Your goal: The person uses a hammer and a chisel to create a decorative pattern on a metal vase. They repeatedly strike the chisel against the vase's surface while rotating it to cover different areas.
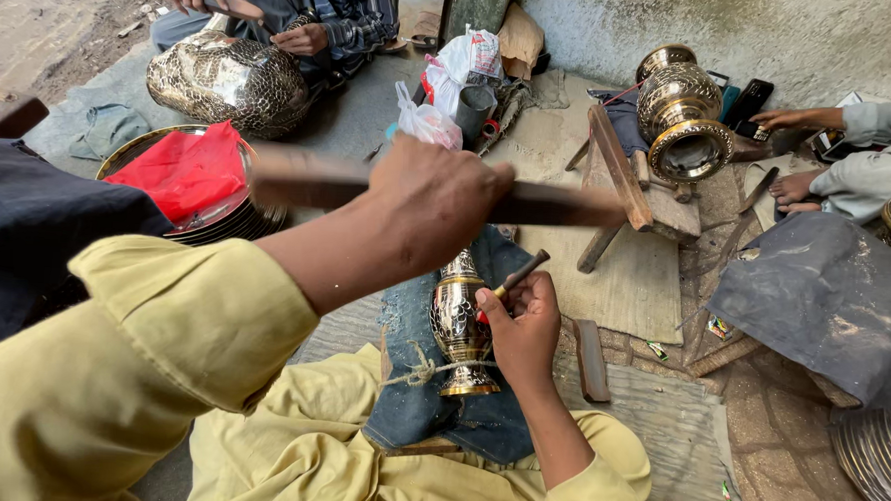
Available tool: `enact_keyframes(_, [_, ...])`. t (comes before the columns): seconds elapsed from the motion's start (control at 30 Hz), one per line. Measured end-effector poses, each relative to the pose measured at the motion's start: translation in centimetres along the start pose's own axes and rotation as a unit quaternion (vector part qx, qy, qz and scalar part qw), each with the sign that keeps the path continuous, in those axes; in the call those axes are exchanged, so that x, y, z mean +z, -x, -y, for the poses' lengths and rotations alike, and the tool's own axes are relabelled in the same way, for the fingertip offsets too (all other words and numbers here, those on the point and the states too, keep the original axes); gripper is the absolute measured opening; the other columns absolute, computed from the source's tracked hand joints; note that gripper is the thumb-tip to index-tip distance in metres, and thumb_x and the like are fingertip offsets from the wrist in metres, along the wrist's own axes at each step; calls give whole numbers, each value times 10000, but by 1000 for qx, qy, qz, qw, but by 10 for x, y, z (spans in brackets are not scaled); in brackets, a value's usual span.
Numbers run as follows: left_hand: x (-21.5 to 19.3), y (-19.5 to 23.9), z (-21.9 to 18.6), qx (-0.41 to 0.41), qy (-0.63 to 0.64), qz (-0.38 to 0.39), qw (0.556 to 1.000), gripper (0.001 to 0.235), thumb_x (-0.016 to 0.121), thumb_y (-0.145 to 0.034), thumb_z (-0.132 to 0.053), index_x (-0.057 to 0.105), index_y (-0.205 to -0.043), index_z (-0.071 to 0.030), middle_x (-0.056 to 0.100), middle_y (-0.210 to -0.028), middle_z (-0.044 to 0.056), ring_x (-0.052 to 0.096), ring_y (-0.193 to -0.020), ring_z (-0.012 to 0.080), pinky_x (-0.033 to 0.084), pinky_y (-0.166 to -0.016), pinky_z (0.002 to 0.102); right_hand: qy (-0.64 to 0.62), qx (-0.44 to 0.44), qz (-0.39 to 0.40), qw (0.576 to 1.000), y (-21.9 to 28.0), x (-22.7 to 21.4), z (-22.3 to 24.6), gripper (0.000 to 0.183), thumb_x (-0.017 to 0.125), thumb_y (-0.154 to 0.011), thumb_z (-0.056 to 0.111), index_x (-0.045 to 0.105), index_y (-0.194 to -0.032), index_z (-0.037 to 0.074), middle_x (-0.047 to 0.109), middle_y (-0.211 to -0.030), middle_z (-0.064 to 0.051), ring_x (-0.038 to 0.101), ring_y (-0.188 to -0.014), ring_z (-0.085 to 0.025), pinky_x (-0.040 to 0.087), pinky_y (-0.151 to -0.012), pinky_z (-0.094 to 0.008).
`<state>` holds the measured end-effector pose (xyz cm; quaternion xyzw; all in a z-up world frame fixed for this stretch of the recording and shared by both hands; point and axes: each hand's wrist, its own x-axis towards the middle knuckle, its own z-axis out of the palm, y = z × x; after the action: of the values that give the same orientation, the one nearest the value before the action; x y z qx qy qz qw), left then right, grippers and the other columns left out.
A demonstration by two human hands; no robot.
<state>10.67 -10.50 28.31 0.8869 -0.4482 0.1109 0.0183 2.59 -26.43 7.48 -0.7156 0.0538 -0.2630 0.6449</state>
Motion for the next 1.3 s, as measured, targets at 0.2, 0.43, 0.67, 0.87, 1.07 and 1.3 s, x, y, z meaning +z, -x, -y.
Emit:
enact_keyframes(0.2, [1,7,-6,16,-45,31,998,164,605,-905,-127,659,-1059,-144,730,-827,100,734,-763,312,502,-715,484,-13,13,-18,1000,6,0,-6,295,780,-882,22,496,-953,55,649,-793,-61,658,-685,-104,567,-651,-249])
enact_keyframes(0.43, [61,65,37,-141,201,13,969,672,620,-725,2,508,-1375,-129,702,-936,170,695,-850,406,530,-670,533,-22,25,156,987,-16,-14,-5,397,765,-874,-21,606,-1237,4,677,-914,-21,649,-806,-70,563,-724,-232])
enact_keyframes(0.67, [104,119,47,-178,95,135,970,567,526,-900,-38,506,-1424,-255,728,-960,101,731,-858,329,511,-792,534,21,26,270,962,-36,-14,13,407,741,-889,-6,592,-1266,34,674,-937,3,627,-822,-42,531,-721,-211])
enact_keyframes(0.87, [86,107,60,-231,257,-80,935,712,624,-823,-50,465,-1510,-148,714,-993,154,695,-905,340,531,-777,479,68,10,282,957,-36,-11,23,369,746,-903,45,595,-1239,46,692,-904,3,635,-789,-35,527,-686,-210])
enact_keyframes(1.07, [77,112,54,-195,251,-76,945,669,611,-782,-9,502,-1422,-170,712,-1022,174,692,-946,379,526,-804,504,97,30,304,947,-42,-9,23,340,771,-884,59,640,-1197,38,655,-855,8,594,-731,-32,510,-643,-212])
enact_keyframes(1.3, [102,149,25,-234,329,-189,895,686,705,-782,-73,480,-1428,-134,692,-1018,232,674,-925,456,543,-774,502,78,4,377,923,-48,-14,23,292,777,-899,62,690,-1174,19,666,-872,19,596,-776,-19,523,-696,-206])
